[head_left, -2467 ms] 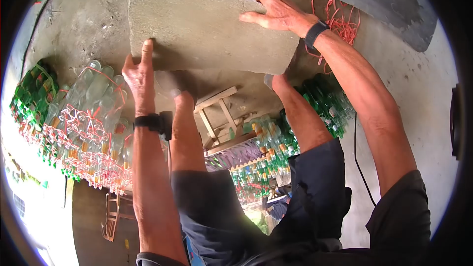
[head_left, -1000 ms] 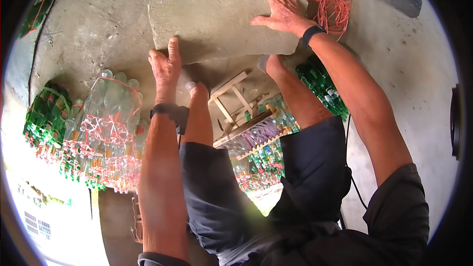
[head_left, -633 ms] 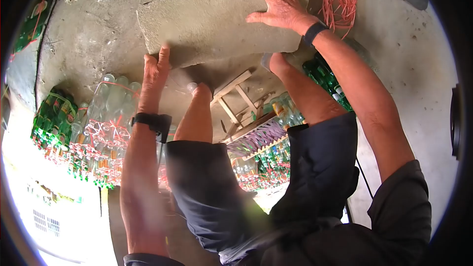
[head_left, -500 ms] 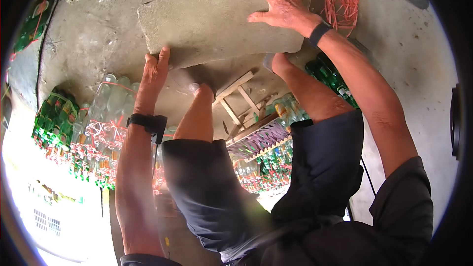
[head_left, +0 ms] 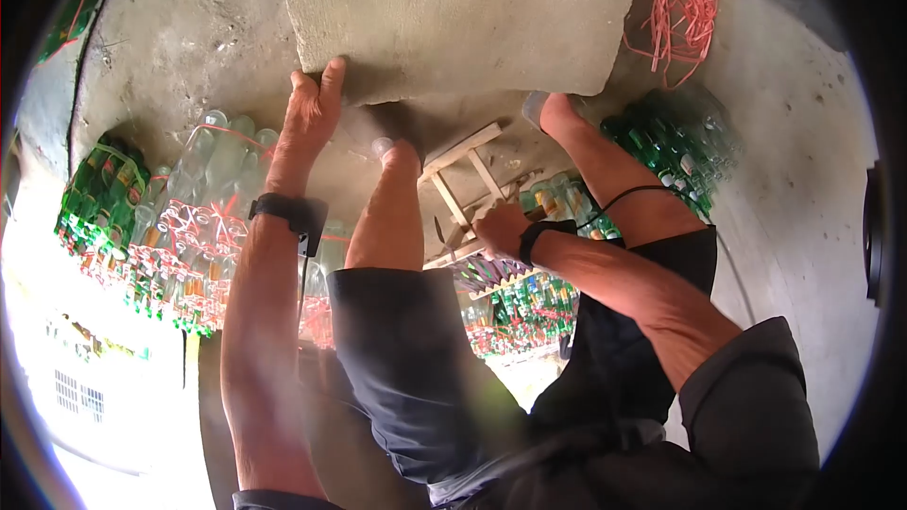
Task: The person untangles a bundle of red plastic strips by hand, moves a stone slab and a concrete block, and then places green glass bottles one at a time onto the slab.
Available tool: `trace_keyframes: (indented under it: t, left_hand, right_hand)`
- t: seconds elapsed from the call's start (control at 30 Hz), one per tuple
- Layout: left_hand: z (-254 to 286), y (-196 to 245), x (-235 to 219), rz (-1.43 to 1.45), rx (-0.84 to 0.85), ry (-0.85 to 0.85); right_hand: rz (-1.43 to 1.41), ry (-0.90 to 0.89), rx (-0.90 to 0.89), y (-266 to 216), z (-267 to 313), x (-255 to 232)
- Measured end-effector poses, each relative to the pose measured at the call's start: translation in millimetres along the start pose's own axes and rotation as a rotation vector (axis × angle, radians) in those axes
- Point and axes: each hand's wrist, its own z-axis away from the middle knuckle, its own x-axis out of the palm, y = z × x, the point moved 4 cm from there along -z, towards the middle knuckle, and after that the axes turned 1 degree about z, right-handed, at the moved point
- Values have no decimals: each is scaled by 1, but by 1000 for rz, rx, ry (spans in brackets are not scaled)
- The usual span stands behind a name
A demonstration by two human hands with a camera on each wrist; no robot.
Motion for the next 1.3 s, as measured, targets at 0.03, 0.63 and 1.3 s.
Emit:
trace_keyframes:
  t: [0.03, 0.63, 1.3]
  left_hand:
    - [5, 6, 0, -1, -9, -7]
    - [8, 14, -4, 32, -114, 32]
    - [5, 5, -2, 22, -66, 20]
  right_hand:
    - [-8, -9, -2, -3, 0, 17]
    - [-10, 135, 5, 23, 9, 84]
    - [83, 176, -4, 28, -6, 76]
